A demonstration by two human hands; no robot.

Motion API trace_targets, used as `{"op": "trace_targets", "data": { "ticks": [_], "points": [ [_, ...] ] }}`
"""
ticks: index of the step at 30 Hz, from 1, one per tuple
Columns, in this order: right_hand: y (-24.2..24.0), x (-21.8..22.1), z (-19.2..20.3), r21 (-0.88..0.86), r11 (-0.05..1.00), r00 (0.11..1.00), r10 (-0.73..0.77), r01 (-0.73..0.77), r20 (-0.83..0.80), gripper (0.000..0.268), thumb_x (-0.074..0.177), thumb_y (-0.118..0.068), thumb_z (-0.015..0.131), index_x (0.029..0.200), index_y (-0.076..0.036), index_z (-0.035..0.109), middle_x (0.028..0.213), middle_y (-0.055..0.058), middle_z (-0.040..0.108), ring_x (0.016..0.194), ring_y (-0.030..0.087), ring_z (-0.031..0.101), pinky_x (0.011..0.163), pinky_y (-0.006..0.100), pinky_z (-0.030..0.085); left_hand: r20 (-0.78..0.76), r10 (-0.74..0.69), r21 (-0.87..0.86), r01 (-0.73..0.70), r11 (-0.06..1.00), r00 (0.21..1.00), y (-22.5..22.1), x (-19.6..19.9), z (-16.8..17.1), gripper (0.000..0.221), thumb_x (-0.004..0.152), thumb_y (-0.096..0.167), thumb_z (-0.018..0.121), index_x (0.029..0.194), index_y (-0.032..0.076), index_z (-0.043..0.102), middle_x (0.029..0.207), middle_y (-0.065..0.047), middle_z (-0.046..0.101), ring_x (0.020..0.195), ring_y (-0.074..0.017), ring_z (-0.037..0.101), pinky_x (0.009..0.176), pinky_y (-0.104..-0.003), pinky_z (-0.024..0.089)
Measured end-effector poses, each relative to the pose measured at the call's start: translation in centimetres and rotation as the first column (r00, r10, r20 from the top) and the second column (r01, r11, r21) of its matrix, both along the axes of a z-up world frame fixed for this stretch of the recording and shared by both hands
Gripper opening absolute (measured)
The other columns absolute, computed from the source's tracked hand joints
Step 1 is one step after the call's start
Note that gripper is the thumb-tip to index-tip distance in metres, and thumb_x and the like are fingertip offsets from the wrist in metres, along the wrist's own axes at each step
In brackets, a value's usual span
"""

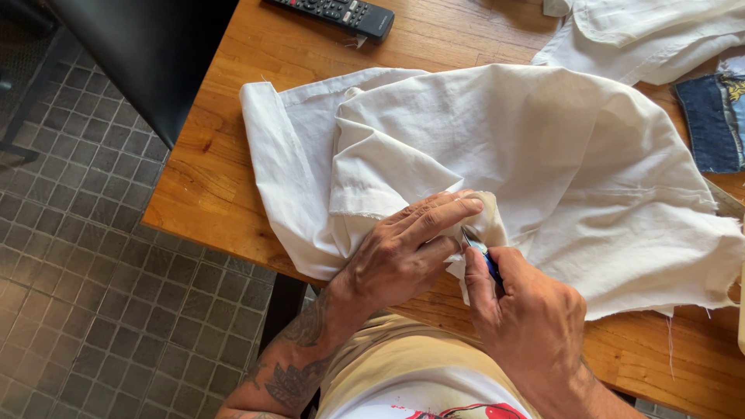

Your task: Trimming loose threads and excess fabric from a white garment using small scissors

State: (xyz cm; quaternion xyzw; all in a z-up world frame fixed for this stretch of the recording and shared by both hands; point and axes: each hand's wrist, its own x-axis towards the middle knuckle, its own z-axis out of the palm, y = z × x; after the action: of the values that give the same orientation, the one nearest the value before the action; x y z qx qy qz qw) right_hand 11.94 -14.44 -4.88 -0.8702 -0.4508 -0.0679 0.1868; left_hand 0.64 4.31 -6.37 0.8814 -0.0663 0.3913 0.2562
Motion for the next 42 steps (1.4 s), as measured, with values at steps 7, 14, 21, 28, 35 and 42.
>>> {"op": "trace_targets", "data": {
  "ticks": [7, 14, 21, 28, 35, 42],
  "points": [
    [0.2, 0.0, 0.0, 0.022, 1.000, 1.000, 0.004, -0.003, -0.026, 0.028, 0.117, -0.042, 0.071, 0.101, -0.020, 0.077, 0.073, 0.005, 0.075, 0.064, 0.039, 0.069, 0.056, 0.056, 0.048, -0.001, -0.003, 0.000, 0.003, 1.000, 1.000, 0.0, 0.0, 0.1, 0.023, 0.120, -0.010, 0.054, 0.111, -0.008, 0.076, 0.165, -0.022, 0.060, 0.152, -0.0488, 0.072, 0.136, -0.062, 0.061],
    [0.2, 0.0, 0.1, 0.037, 0.999, 1.000, 0.011, -0.011, -0.007, 0.031, 0.117, -0.041, 0.075, 0.094, -0.020, 0.075, 0.069, 0.006, 0.071, 0.060, 0.041, 0.064, 0.054, 0.056, 0.046, 0.010, -0.024, 0.001, 0.024, 1.000, 1.000, 0.1, 0.0, 0.2, 0.022, 0.121, -0.009, 0.056, 0.111, -0.009, 0.075, 0.165, -0.023, 0.058, 0.152, -0.0500, 0.071, 0.137, -0.064, 0.061],
    [0.0, -0.2, 0.3, -0.026, 0.998, 0.997, -0.054, 0.052, -0.057, 0.031, 0.114, -0.047, 0.073, 0.098, -0.021, 0.077, 0.077, 0.007, 0.077, 0.070, 0.043, 0.072, 0.060, 0.060, 0.051, -0.017, -0.031, -0.007, 0.031, 0.999, 0.999, -0.1, 0.0, 0.0, 0.027, 0.121, -0.008, 0.052, 0.100, -0.008, 0.070, 0.166, -0.023, 0.058, 0.155, -0.0485, 0.069, 0.139, -0.064, 0.059],
    [0.2, 0.1, -0.3, 0.020, 1.000, 1.000, -0.018, 0.017, 0.013, 0.032, 0.117, -0.044, 0.073, 0.097, -0.020, 0.076, 0.073, 0.005, 0.075, 0.064, 0.040, 0.069, 0.055, 0.056, 0.048, 0.005, -0.007, 0.005, 0.007, 1.000, 1.000, 0.0, 0.2, 0.0, 0.020, 0.122, -0.007, 0.060, 0.106, -0.013, 0.071, 0.165, -0.022, 0.059, 0.153, -0.0479, 0.070, 0.138, -0.063, 0.060],
    [-0.2, 0.1, 0.4, -0.034, 0.998, 0.995, -0.048, 0.045, -0.093, 0.033, 0.114, -0.049, 0.073, 0.098, -0.020, 0.077, 0.071, 0.010, 0.075, 0.067, 0.045, 0.070, 0.059, 0.060, 0.050, -0.021, -0.025, 0.002, 0.025, 1.000, 0.999, 0.0, 0.1, 0.3, 0.024, 0.121, -0.007, 0.057, 0.101, -0.010, 0.069, 0.167, -0.024, 0.056, 0.156, -0.0497, 0.069, 0.140, -0.062, 0.058],
    [-0.6, 1.5, 3.3, 0.063, 0.968, 0.893, -0.200, 0.245, -0.402, 0.065, 0.080, -0.059, 0.104, 0.118, -0.015, 0.075, 0.083, 0.002, 0.070, 0.074, 0.023, 0.064, 0.077, 0.043, 0.053, -0.082, -0.101, -0.071, 0.096, 0.993, 0.991, 0.4, -0.4, 0.7, 0.027, 0.123, 0.005, 0.060, 0.100, -0.006, 0.068, 0.172, -0.029, 0.050, 0.163, -0.0563, 0.060, 0.141, -0.064, 0.055]
  ]
}}
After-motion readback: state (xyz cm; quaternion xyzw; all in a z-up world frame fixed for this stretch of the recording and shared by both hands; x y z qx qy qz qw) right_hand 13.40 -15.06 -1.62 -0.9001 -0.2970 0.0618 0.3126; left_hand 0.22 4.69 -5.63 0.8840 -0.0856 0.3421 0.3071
